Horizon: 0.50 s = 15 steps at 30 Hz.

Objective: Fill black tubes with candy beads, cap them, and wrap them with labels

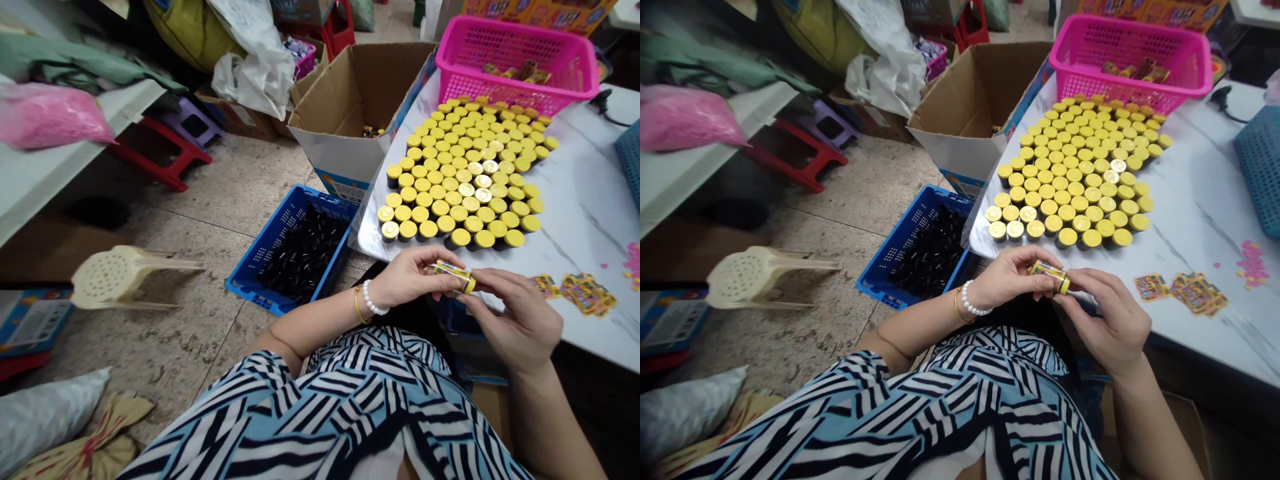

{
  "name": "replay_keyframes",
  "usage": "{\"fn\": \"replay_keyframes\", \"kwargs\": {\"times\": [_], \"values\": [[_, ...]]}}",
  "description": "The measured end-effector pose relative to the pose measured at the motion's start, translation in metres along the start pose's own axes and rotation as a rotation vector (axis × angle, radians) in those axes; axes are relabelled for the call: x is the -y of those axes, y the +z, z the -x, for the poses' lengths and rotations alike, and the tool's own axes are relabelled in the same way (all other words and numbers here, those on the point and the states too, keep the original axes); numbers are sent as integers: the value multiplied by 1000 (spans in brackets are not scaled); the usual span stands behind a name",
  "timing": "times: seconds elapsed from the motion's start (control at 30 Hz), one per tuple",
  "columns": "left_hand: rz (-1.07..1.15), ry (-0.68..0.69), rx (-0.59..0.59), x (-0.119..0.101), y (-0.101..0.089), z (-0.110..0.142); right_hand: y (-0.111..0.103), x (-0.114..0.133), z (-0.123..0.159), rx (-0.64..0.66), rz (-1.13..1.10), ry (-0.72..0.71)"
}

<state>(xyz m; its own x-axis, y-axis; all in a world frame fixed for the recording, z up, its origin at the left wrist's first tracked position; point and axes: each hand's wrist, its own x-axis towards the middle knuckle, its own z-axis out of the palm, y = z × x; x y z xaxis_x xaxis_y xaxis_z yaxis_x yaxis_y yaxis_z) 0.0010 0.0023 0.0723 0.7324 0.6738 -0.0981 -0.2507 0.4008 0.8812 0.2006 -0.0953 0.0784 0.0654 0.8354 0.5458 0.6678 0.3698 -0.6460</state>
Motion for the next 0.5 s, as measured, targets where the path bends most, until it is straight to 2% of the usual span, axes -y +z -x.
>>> {"fn": "replay_keyframes", "kwargs": {"times": [0.07,0.17,0.23,0.3,0.37,0.43,0.5], "values": [[-64,99,5,1,0,1,4,2,3,-30,-115,168],[-279,262,12,-4,-1,3,10,2,8,1,-344,540],[-394,290,26,-9,-3,5,14,-2,9,45,-483,709],[-409,286,16,-12,-5,7,15,-6,9,67,-597,772],[-333,268,-35,-10,-7,8,13,-9,6,97,-667,782],[-191,182,-67,-5,-8,8,9,-11,3,167,-714,761],[-47,48,-29,1,-8,7,4,-12,0,237,-725,704]]}}
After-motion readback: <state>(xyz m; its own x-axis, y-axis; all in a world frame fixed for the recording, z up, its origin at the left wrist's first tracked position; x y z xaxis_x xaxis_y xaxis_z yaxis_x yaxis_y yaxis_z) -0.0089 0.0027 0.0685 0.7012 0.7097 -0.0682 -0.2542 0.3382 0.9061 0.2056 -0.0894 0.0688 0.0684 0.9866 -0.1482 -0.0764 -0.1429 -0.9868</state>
